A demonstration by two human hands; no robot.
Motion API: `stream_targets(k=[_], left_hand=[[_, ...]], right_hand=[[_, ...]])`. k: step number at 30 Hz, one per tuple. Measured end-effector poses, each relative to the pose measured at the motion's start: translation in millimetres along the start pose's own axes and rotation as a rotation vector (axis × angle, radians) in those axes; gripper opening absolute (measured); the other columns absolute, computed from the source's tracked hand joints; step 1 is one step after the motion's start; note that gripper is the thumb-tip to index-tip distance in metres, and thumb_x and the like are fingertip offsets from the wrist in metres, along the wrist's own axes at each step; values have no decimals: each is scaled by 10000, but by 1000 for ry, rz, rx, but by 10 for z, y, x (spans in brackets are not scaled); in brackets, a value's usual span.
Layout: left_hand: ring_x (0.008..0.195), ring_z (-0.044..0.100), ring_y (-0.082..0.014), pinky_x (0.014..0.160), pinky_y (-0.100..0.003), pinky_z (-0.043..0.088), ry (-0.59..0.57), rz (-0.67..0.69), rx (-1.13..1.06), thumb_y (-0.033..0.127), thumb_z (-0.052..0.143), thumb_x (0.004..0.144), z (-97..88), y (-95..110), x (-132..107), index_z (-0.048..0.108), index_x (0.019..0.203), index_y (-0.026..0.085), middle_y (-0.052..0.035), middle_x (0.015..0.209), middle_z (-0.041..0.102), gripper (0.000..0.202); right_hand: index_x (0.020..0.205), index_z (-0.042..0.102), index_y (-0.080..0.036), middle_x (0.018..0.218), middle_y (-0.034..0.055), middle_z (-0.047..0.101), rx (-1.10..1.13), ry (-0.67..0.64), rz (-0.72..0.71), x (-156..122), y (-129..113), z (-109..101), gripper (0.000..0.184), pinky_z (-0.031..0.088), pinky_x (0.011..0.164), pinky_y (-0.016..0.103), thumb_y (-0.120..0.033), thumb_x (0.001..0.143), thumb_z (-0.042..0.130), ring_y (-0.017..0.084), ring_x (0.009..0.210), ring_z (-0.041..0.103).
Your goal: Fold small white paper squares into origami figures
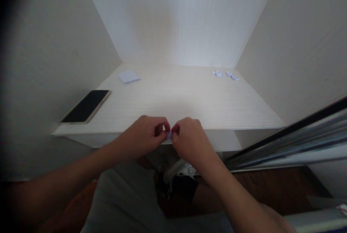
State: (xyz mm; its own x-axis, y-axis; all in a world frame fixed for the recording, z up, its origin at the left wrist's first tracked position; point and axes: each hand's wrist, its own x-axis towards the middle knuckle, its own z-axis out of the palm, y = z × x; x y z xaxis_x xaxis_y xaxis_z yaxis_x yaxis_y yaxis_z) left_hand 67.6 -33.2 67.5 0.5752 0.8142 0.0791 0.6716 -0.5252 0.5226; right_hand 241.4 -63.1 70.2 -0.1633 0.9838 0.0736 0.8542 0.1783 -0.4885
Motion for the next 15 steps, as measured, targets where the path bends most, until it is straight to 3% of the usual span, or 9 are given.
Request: stream_targets(k=[8, 15], left_hand=[[559, 562, -150, 573, -266, 376, -24, -59, -66, 132, 574, 728, -24, -65, 208, 730, 770, 184, -4, 613, 642, 170], [431, 591, -121, 456, -214, 417, -70, -115, -185, 170, 538, 772, -23, -119, 262, 707, 859, 168, 16, 584, 645, 190]], right_hand=[[732, 819, -156, 544, 72, 703, 116, -126, 78, 296, 76, -88, 235, 441, 566, 291, -49, 675, 617, 188, 559, 651], [784, 811, -141, 597, 83, 731, 225, -166, 133, 377, 214, -51, 220, 473, 539, 269, -55, 686, 635, 192, 572, 679]])
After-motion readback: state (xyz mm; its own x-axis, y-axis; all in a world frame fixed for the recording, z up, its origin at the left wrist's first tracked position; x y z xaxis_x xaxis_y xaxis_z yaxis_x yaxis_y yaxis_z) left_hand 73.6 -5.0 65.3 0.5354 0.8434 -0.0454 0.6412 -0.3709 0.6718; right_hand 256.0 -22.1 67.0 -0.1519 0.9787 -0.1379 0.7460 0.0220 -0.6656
